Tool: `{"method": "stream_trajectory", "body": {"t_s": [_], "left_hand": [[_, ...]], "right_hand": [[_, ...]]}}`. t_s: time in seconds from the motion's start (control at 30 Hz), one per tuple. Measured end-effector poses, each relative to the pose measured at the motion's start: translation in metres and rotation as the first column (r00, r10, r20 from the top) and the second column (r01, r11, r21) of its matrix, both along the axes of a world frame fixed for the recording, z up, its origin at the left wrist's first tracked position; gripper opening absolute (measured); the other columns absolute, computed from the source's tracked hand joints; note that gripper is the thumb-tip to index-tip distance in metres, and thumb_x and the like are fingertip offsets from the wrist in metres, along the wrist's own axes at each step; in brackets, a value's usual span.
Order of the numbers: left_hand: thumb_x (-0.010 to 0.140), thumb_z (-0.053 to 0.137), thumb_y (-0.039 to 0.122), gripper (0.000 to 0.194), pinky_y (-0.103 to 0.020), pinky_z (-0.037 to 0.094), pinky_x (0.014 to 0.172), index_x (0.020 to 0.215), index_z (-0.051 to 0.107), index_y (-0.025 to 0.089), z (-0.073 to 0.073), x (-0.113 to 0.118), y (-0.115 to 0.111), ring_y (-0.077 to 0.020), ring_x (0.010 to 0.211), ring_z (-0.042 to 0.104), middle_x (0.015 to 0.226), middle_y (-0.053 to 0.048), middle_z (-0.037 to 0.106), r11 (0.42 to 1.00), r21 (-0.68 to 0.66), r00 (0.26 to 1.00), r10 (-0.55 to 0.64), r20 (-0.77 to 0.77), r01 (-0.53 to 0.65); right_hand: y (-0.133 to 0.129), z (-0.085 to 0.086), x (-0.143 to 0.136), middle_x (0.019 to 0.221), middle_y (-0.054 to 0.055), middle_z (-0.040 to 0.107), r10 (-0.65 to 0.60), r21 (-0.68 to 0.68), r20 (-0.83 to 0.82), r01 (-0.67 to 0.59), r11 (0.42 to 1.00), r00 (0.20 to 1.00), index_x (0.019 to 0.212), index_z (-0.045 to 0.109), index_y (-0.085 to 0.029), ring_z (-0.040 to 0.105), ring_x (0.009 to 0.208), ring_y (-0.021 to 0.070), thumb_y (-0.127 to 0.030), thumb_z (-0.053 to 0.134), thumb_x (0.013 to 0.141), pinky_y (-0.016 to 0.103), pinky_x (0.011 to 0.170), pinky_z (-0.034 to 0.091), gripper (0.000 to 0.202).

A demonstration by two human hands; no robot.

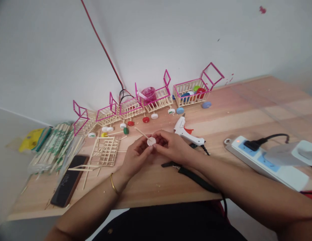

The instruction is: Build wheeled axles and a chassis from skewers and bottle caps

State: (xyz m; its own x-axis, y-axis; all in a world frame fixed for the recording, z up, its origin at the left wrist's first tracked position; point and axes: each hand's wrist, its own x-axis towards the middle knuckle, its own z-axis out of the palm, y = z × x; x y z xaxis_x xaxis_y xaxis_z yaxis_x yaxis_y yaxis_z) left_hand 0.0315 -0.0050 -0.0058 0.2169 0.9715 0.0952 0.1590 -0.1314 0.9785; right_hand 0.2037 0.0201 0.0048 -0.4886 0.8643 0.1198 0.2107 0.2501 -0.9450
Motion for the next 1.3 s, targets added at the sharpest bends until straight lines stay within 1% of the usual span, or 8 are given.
{"method": "stream_trajectory", "body": {"t_s": [0.1,0.17,0.27,0.37,0.5,0.6,0.8,1.3], "left_hand": [[0.082,0.06,0.029,0.036,-0.033,0.05,0.085,0.115,0.056,0.016,-0.003,-0.001,0.001,-0.019,0.096,0.061,0.106,-0.009,0.065,1.0,0.018,1.0,0.011,-0.014,-0.011],[0.083,0.06,0.029,0.034,-0.033,0.05,0.086,0.115,0.057,0.016,-0.004,-0.002,0.001,-0.0191,0.096,0.061,0.106,-0.009,0.065,0.998,0.053,0.997,0.025,-0.07,-0.021],[0.084,0.059,0.028,0.032,-0.034,0.05,0.085,0.114,0.058,0.018,-0.003,-0.005,0.002,-0.0185,0.094,0.061,0.104,-0.008,0.066,0.992,0.126,0.984,0.05,-0.172,-0.028],[0.084,0.059,0.025,0.031,-0.033,0.05,0.083,0.114,0.059,0.019,-0.002,-0.006,0.002,-0.0177,0.092,0.061,0.103,-0.008,0.066,0.981,0.195,0.964,0.056,-0.259,-0.005],[0.083,0.06,0.022,0.032,-0.03,0.049,0.08,0.115,0.059,0.018,-0.003,-0.006,0.002,-0.0166,0.09,0.06,0.102,-0.008,0.065,0.974,0.228,0.95,0.061,-0.307,0.011],[0.084,0.059,0.021,0.03,-0.028,0.049,0.078,0.114,0.059,0.019,-0.004,-0.006,0.003,-0.0156,0.088,0.06,0.1,-0.007,0.065,0.975,0.221,0.947,0.059,-0.317,0.014],[0.082,0.061,0.023,0.032,-0.028,0.049,0.075,0.114,0.059,0.02,-0.006,-0.007,0.003,-0.015,0.083,0.06,0.099,-0.005,0.065,0.976,0.216,0.944,0.075,-0.322,-0.004],[0.079,0.064,0.022,0.031,-0.028,0.049,0.073,0.11,0.063,0.018,-0.006,-0.008,0.004,-0.0154,0.08,0.06,0.093,-0.005,0.067,0.981,0.19,0.936,0.097,-0.339,-0.033]], "right_hand": [[0.001,0.0,0.0,0.092,0.004,0.063,0.005,-0.035,-0.042,-0.007,0.999,0.999,0.104,0.053,-0.019,0.059,0.079,0.015,-0.026,0.053,0.084,0.03,0.071,0.05,0.022],[0.001,0.001,0.0,0.092,0.004,0.062,0.018,-0.008,-0.031,-0.018,1.0,0.999,0.104,0.053,-0.019,0.059,0.08,0.0152,-0.026,0.052,0.085,0.031,0.072,0.05,0.021],[0.001,0.004,0.002,0.089,0.004,0.062,-0.038,0.142,0.072,0.028,0.989,0.997,0.099,0.055,-0.019,0.058,0.076,0.0154,-0.025,0.052,0.084,0.031,0.07,0.048,0.016],[0.001,0.006,0.006,0.087,0.005,0.062,-0.13,0.315,0.132,0.083,0.945,0.983,0.096,0.057,-0.019,0.058,0.076,0.0164,-0.024,0.054,0.084,0.031,0.071,0.047,0.014],[0.0,0.008,0.009,0.093,0.006,0.065,-0.125,0.402,0.114,0.069,0.913,0.986,0.096,0.058,-0.02,0.06,0.085,0.0181,-0.022,0.052,0.086,0.031,0.076,0.047,0.011],[-0.001,0.01,0.009,0.093,0.006,0.066,-0.089,0.419,0.12,0.031,0.908,0.989,0.096,0.058,-0.02,0.061,0.089,0.0181,-0.021,0.05,0.087,0.031,0.078,0.047,0.012],[-0.003,0.016,0.008,0.086,0.005,0.066,-0.095,0.422,0.203,0.0,0.907,0.974,0.091,0.058,-0.02,0.062,0.081,0.0175,-0.019,0.05,0.084,0.03,0.071,0.048,0.01],[-0.004,0.014,0.008,0.085,0.005,0.065,-0.071,0.481,0.256,-0.063,0.874,0.964,0.089,0.056,-0.02,0.06,0.078,0.0167,-0.016,0.05,0.083,0.028,0.067,0.046,0.009]]}}
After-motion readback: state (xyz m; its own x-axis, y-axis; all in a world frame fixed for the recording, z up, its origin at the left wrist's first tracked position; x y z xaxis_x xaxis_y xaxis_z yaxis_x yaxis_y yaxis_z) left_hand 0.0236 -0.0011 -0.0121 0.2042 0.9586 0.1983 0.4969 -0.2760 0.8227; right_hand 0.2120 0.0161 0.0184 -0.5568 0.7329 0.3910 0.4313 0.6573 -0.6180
